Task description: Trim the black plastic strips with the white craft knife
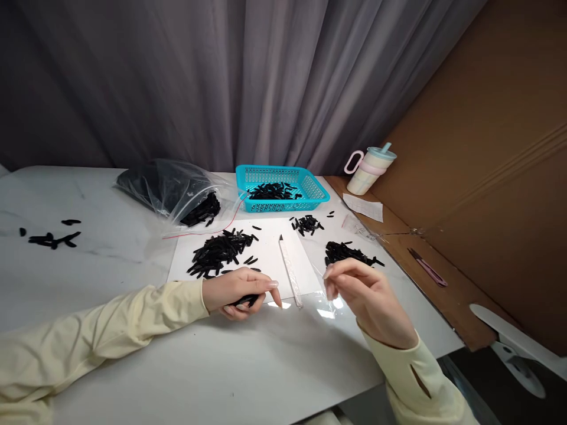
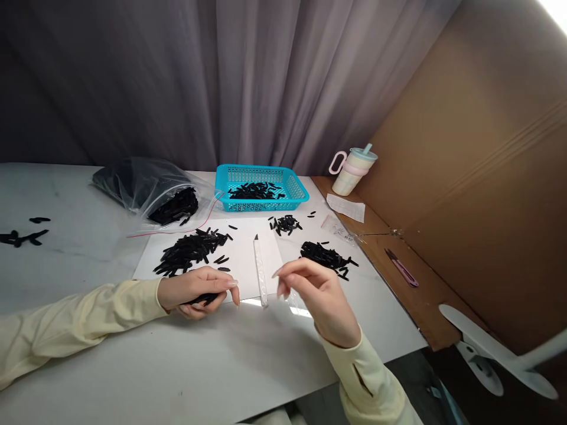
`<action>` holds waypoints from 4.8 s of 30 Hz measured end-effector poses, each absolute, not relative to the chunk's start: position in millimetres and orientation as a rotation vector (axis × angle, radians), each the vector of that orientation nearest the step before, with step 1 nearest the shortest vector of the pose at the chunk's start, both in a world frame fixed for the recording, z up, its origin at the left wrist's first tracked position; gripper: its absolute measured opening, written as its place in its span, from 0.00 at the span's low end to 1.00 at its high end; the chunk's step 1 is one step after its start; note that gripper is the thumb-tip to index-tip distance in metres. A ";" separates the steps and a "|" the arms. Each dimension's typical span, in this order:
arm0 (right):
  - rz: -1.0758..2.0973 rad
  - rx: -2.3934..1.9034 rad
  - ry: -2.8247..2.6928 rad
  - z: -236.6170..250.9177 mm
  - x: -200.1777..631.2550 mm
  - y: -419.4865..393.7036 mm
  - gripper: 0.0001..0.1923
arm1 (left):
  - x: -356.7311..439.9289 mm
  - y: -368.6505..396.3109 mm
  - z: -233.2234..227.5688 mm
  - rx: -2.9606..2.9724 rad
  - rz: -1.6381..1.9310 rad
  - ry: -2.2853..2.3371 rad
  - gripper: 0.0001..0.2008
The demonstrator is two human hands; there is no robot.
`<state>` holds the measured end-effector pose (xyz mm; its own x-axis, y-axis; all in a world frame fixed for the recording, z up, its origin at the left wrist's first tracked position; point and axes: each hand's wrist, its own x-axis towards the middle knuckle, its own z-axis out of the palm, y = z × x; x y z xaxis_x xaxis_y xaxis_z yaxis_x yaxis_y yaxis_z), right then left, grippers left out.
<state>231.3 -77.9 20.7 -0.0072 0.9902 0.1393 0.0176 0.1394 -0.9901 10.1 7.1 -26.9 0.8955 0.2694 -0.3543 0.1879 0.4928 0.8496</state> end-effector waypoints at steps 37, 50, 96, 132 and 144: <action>0.762 -1.074 -1.924 32.3 183.9 -73.1 0.09 | 3.7 -21.0 20.6 1.546 0.431 0.556 0.12; 0.918 -1.053 -1.831 34.9 184.3 -68.9 0.07 | 1.4 -22.1 24.5 1.991 0.534 0.554 0.09; 1.444 -1.099 -1.463 -7.1 176.4 -38.6 0.14 | 2.4 -1.6 -9.8 1.869 0.296 0.690 0.16; 1.806 -1.031 -1.458 -32.5 175.1 -28.8 0.15 | 3.6 8.2 -28.0 1.277 0.472 0.738 0.10; 2.052 -0.865 -1.242 -36.1 184.5 -15.7 0.11 | 1.8 7.2 -28.1 1.271 0.490 0.676 0.07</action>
<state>184.5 -15.7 -36.1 -0.6195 0.7512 -0.2277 -0.1464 -0.3955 -0.9067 1.8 7.2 -28.1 0.7137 0.6749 -0.1877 0.0308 0.2375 0.9709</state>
